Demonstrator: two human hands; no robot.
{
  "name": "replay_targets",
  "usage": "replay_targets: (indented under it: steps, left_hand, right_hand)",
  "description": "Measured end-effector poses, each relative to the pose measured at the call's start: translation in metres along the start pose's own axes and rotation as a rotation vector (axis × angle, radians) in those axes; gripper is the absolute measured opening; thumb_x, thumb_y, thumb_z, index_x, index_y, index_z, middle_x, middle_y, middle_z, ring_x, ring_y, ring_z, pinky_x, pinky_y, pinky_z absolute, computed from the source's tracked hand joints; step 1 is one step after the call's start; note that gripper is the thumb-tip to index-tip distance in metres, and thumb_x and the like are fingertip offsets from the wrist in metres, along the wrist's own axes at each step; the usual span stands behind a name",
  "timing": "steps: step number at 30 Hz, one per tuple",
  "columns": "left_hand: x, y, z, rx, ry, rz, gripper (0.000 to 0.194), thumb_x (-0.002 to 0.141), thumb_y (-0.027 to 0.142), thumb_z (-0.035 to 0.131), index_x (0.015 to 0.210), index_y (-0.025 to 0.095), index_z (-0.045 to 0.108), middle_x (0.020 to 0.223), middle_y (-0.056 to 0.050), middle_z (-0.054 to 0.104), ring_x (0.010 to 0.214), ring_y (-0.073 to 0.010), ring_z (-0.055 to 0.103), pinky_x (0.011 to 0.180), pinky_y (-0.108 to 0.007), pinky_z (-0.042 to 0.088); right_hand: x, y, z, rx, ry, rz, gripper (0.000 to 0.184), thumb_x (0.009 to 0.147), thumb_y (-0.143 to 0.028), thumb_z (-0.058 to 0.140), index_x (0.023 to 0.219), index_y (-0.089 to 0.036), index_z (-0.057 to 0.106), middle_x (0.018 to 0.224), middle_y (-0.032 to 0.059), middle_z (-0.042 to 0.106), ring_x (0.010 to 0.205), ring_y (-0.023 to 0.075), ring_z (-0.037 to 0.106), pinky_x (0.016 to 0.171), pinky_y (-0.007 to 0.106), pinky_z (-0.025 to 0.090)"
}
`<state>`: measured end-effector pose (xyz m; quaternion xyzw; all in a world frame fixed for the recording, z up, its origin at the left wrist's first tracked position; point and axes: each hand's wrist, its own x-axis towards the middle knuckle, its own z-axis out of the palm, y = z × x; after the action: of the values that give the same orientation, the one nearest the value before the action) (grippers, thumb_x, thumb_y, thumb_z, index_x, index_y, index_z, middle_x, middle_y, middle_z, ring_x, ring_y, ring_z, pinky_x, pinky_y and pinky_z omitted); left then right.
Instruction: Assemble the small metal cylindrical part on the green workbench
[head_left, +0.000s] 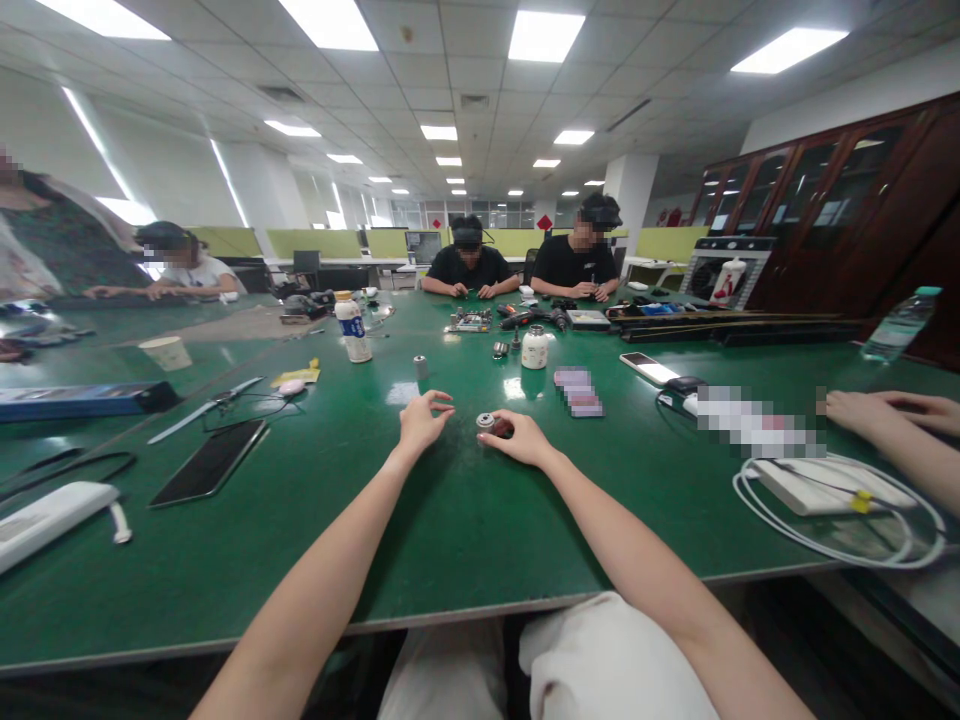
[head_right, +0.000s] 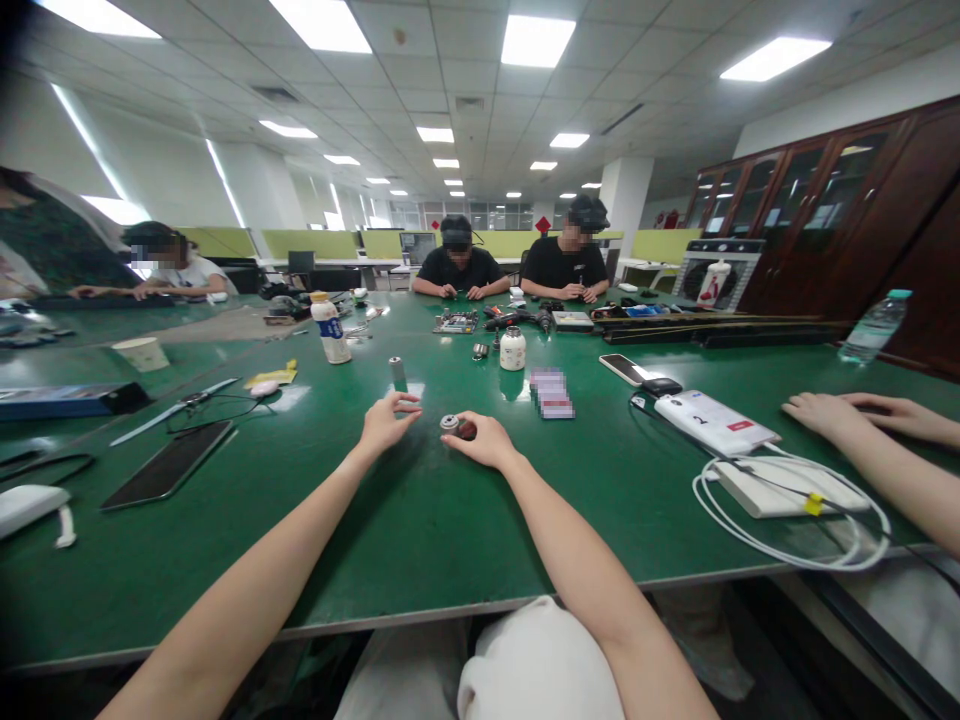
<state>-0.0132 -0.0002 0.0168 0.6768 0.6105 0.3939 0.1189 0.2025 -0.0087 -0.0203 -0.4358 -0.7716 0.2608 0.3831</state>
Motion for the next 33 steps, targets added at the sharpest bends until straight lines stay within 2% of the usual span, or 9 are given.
replay_targets:
  steps: [5,11,16,21,24,29,33]
  left_hand:
    - [-0.001,-0.020,0.003,0.089,-0.096,-0.091,0.021,0.077,0.023,0.068,0.098,0.025,0.066,0.095,-0.002,0.077,0.102,-0.0239,0.069,0.092,-0.039,0.045]
    - [-0.003,-0.021,0.005,0.126,-0.029,-0.093,0.019,0.076,0.033,0.070,0.093,0.025,0.068,0.091,-0.002,0.078,0.101,-0.0270,0.069,0.094,-0.043,0.043]
    - [-0.002,-0.009,0.012,-0.127,-0.002,0.022,0.025,0.073,0.034,0.071,0.095,0.022,0.068,0.083,-0.004,0.077,0.089,-0.0246,0.071,0.089,-0.038,0.047]
    - [-0.005,0.014,0.024,-0.411,-0.050,0.155,0.032,0.070,0.036,0.073,0.096,0.019,0.066,0.079,-0.005,0.076,0.081,-0.0234,0.072,0.083,-0.037,0.051]
    - [-0.008,0.023,0.027,-0.448,-0.060,0.190,0.028,0.069,0.033,0.073,0.092,0.019,0.067,0.080,-0.005,0.076,0.080,-0.0229,0.072,0.082,-0.037,0.053]
    - [-0.010,0.028,0.023,-0.463,-0.041,0.172,0.025,0.069,0.032,0.073,0.089,0.019,0.066,0.079,-0.005,0.075,0.080,-0.0231,0.072,0.082,-0.038,0.054]
    - [-0.012,0.031,0.022,-0.433,-0.075,0.227,0.024,0.069,0.028,0.073,0.091,0.020,0.066,0.081,-0.005,0.076,0.081,-0.0232,0.072,0.083,-0.038,0.054]
  right_hand:
    - [0.000,-0.002,0.000,-0.009,0.005,0.003,0.041,0.073,-0.048,0.075,0.104,-0.022,0.068,0.083,0.0015,0.072,0.076,0.0175,0.068,0.075,0.030,0.053]
    - [-0.001,-0.003,-0.001,-0.016,0.009,0.007,0.042,0.073,-0.047,0.075,0.105,-0.022,0.068,0.084,0.0018,0.072,0.077,0.0177,0.068,0.075,0.030,0.053]
    - [-0.001,-0.001,-0.001,-0.006,0.006,-0.005,0.042,0.073,-0.046,0.075,0.105,-0.021,0.067,0.083,0.0017,0.072,0.076,0.0171,0.067,0.074,0.029,0.052]
    - [0.000,0.001,0.000,0.000,0.001,-0.008,0.039,0.074,-0.045,0.074,0.104,-0.021,0.067,0.081,0.0010,0.071,0.074,0.0166,0.066,0.072,0.028,0.051]
    - [0.001,0.001,0.000,-0.002,-0.006,-0.011,0.037,0.074,-0.044,0.074,0.102,-0.021,0.067,0.080,0.0008,0.071,0.073,0.0162,0.066,0.070,0.027,0.050]
    - [0.001,0.002,0.000,0.001,-0.002,-0.008,0.040,0.073,-0.046,0.074,0.103,-0.021,0.067,0.080,0.0007,0.071,0.074,0.0162,0.066,0.071,0.027,0.050]
    - [0.001,0.003,0.001,0.008,-0.003,0.000,0.041,0.073,-0.046,0.074,0.105,-0.021,0.067,0.081,0.0009,0.071,0.074,0.0165,0.067,0.071,0.028,0.051]
